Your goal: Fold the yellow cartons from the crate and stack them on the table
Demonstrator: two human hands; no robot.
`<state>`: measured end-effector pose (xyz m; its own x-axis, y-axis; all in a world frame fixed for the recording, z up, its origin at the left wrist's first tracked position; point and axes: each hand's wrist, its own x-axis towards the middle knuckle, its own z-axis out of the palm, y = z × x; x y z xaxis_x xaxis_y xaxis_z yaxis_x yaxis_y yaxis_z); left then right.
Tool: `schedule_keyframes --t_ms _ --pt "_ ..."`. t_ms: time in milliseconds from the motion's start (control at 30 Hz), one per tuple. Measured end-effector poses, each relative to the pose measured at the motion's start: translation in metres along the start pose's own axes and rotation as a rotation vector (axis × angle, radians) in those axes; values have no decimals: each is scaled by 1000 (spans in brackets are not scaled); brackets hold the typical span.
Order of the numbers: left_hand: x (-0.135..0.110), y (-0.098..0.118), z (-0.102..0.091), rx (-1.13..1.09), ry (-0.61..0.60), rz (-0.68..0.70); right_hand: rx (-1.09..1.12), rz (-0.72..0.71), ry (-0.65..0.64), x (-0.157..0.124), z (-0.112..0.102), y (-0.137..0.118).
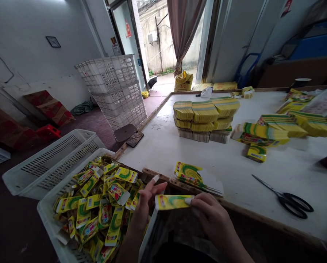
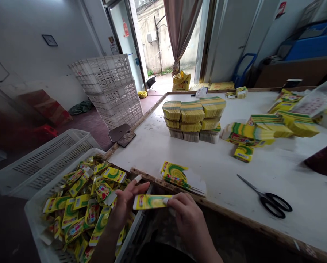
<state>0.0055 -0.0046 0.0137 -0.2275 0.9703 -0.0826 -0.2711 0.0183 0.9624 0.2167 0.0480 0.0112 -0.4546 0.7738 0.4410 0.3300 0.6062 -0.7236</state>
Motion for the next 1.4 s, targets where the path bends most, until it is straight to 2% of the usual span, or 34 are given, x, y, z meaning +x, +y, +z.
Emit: schedule_keyframes --t_ms 67,133,200,267,333,367,433,500,567,633,733,867,933,1000,1067,1167,1300,1400 --pt "-2 12 -5 293 -72 53 -157 -126 -116 0 2 -7" --pt "-5 17 -1 575 -228 55 -208 -213 -227 -2 8 -13" --pt "-9 16 8 711 -377 8 -205 -225 -197 -5 16 -14" --pt "-12 9 19 739 -390 -16 -176 -134 -27 -10 23 -9" --pt "-16 0 27 743 -288 4 -90 43 155 -14 28 -1" --pt "-18 -5 30 748 -239 20 -7 139 194 -15 31 4" --pt "-23 -14 36 758 -197 54 220 319 167 -18 38 10" --pt "-27 -22 41 762 -202 106 474 450 80 -19 45 13" --pt "-30 -27 45 759 -229 172 663 535 6 -20 51 13" --pt "-30 -29 46 776 -228 228 733 568 -39 -19 52 12" --pt "-26 -29 44 826 -236 237 664 510 -54 -18 48 8" --pt "-17 -34 39 777 -300 182 426 263 -167 -23 46 3" --pt "-16 -39 38 732 -280 200 309 148 -198 -26 47 5" --pt "-17 -43 37 728 -222 218 250 83 -159 -27 48 11" --pt "-20 -43 36 782 -132 211 215 62 -95 -27 47 19" --pt "-22 -35 32 885 -55 163 141 39 -173 -29 46 27" --pt "-18 -17 31 905 -126 57 73 61 -314 -32 47 20" --pt "-13 -5 31 907 -189 20 34 98 -392 -22 34 7"
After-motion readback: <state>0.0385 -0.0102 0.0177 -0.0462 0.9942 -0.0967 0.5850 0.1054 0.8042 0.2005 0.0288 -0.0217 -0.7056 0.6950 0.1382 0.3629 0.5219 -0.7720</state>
